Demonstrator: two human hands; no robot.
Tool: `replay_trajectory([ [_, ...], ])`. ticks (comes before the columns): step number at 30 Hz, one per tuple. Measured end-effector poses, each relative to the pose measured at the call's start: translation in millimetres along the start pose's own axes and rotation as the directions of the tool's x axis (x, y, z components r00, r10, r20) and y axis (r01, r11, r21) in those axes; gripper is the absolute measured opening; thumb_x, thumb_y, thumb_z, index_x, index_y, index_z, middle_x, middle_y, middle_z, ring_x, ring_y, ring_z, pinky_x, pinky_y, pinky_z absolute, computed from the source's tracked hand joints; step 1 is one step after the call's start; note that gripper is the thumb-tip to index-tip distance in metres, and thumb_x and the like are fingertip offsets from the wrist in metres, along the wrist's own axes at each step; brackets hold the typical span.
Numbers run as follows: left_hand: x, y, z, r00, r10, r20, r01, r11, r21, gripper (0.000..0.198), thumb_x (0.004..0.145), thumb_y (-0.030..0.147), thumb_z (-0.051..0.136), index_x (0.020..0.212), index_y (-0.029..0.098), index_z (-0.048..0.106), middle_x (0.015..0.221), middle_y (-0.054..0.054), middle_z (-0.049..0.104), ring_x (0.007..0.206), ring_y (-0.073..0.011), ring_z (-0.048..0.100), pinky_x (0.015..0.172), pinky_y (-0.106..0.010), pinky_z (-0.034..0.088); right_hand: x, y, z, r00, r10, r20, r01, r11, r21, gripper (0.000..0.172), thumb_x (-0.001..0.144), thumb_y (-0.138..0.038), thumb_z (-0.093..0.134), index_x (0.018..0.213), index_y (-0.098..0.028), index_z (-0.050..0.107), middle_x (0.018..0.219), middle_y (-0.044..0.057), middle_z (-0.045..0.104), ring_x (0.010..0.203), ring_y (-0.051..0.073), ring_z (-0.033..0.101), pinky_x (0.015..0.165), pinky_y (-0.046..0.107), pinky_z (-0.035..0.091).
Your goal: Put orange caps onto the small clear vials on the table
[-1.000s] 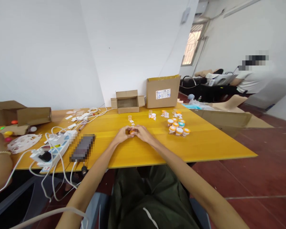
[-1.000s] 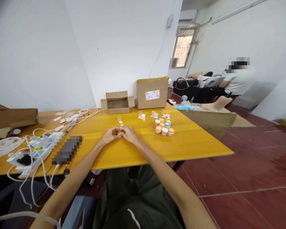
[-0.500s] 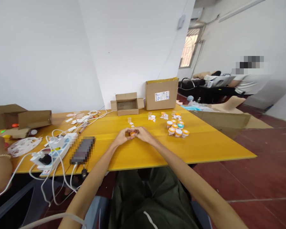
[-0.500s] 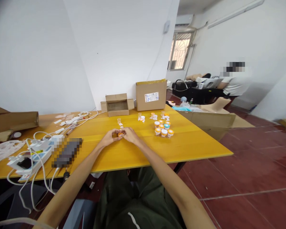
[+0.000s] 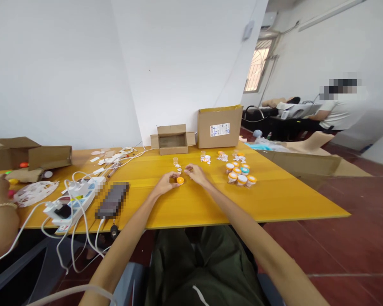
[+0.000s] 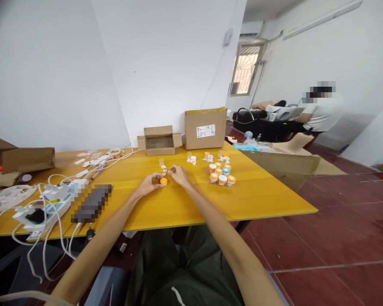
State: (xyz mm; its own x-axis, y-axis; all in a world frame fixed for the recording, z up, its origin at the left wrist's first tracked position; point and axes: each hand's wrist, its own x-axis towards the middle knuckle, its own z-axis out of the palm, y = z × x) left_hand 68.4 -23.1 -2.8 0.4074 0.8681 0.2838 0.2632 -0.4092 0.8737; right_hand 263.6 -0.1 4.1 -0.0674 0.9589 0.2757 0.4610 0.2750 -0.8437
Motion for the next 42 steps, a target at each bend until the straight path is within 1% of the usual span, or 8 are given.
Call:
replay_trajectory([
  [5, -0.6, -1.1, 0.1, 1.0, -0.002, 0.015, 0.002, 1.0, 0.005, 0.039, 0.066, 0.022, 0.079, 0.104, 0.018, 0.068, 0.107, -0.006, 0.072, 0.104, -0.0216, 0.064, 0.101, -0.039, 0.045, 16.5, -13.1, 8.3, 0.997, 0.068, 0.029, -0.063, 0.987, -0.145, 0.007, 0.072, -0.021, 0.073, 0.079, -0.02, 0.071, 0.084, 0.004, 0.075, 0.087, 0.021, 0.071, 0.08, 0.031, 0.055],
  [10, -1.8, 1.4, 0.6, 1.0, -0.017, 0.024, 0.016, 1.0, 0.026, 0.039, 0.066, 0.021, 0.079, 0.103, 0.018, 0.068, 0.107, -0.006, 0.071, 0.103, -0.0225, 0.064, 0.101, -0.039, 0.044, 24.3, -23.5, 19.1, 0.988, 0.084, 0.128, -0.06, 0.982, -0.181, 0.002, 0.073, -0.02, 0.072, 0.074, -0.019, 0.071, 0.078, 0.003, 0.074, 0.079, 0.018, 0.07, 0.073, 0.026, 0.053],
  [13, -2.5, 4.5, -0.6, 0.999, -0.032, 0.028, 0.031, 0.998, 0.047, 0.042, 0.065, 0.024, 0.081, 0.104, 0.018, 0.067, 0.108, -0.006, 0.071, 0.103, -0.0233, 0.064, 0.101, -0.04, 0.045, 27.4, -23.0, 21.4, 0.991, 0.105, 0.079, -0.09, 0.981, -0.174, 0.005, 0.079, -0.022, 0.067, 0.078, -0.019, 0.072, 0.08, 0.003, 0.074, 0.076, 0.017, 0.069, 0.07, 0.026, 0.053],
  [17, -4.6, 9.1, -5.7, 0.997, -0.057, 0.043, 0.053, 0.995, 0.089, 0.058, 0.059, 0.031, 0.087, 0.112, 0.021, 0.066, 0.117, -0.007, 0.068, 0.109, -0.0257, 0.062, 0.102, -0.042, 0.044, 36.5, -16.4, 19.4, 0.994, 0.102, -0.031, -0.107, 0.964, -0.244, 0.008, 0.079, -0.021, 0.067, 0.084, -0.02, 0.072, 0.09, 0.006, 0.075, 0.084, 0.02, 0.07, 0.071, 0.027, 0.052],
  [23, -9.0, 10.5, -14.1, 0.998, -0.042, 0.049, 0.033, 0.986, 0.162, 0.072, 0.055, 0.039, 0.089, 0.121, 0.023, 0.062, 0.128, -0.01, 0.061, 0.119, -0.0294, 0.057, 0.105, -0.046, 0.043, 51.0, -13.1, 23.6, 0.992, 0.04, 0.117, 0.004, 0.935, -0.355, 0.006, 0.078, -0.025, 0.068, 0.077, -0.023, 0.074, 0.085, 0.004, 0.076, 0.088, 0.022, 0.069, 0.07, 0.026, 0.049],
  [33, -11.0, 8.3, -11.5, 0.996, 0.059, 0.072, -0.082, 0.926, 0.369, 0.09, 0.052, 0.052, 0.088, 0.132, 0.026, 0.054, 0.137, -0.011, 0.051, 0.131, -0.0319, 0.046, 0.114, -0.048, 0.034, 43.8, -25.5, 26.5, 0.984, 0.036, 0.173, 0.029, 0.933, -0.359, 0.004, 0.075, -0.023, 0.069, 0.073, -0.022, 0.072, 0.081, 0.003, 0.075, 0.081, 0.019, 0.067, 0.067, 0.024, 0.046],
  [37, -12.5, 12.0, -11.1, 0.994, 0.036, 0.101, -0.079, 0.881, 0.467, 0.094, 0.057, 0.058, 0.084, 0.139, 0.028, 0.047, 0.142, -0.01, 0.05, 0.135, -0.033, 0.042, 0.115, -0.05, 0.03, 40.3, -26.8, 24.6, 0.982, 0.023, 0.188, 0.046, 0.935, -0.351, 0.006, 0.077, -0.024, 0.068, 0.077, -0.02, 0.073, 0.081, 0.003, 0.075, 0.079, 0.017, 0.067, 0.069, 0.023, 0.047],
  [42, -13.8, 15.3, -12.0, 0.995, -0.014, 0.1, -0.04, 0.855, 0.518, 0.097, 0.059, 0.059, 0.082, 0.142, 0.029, 0.042, 0.143, -0.01, 0.051, 0.134, -0.0344, 0.043, 0.113, -0.05, 0.03, 39.2, -25.8, 26.0, 0.985, 0.022, 0.168, 0.036, 0.942, -0.333, 0.008, 0.078, -0.028, 0.069, 0.079, -0.022, 0.073, 0.086, 0.003, 0.076, 0.083, 0.017, 0.068, 0.07, 0.023, 0.047],
])
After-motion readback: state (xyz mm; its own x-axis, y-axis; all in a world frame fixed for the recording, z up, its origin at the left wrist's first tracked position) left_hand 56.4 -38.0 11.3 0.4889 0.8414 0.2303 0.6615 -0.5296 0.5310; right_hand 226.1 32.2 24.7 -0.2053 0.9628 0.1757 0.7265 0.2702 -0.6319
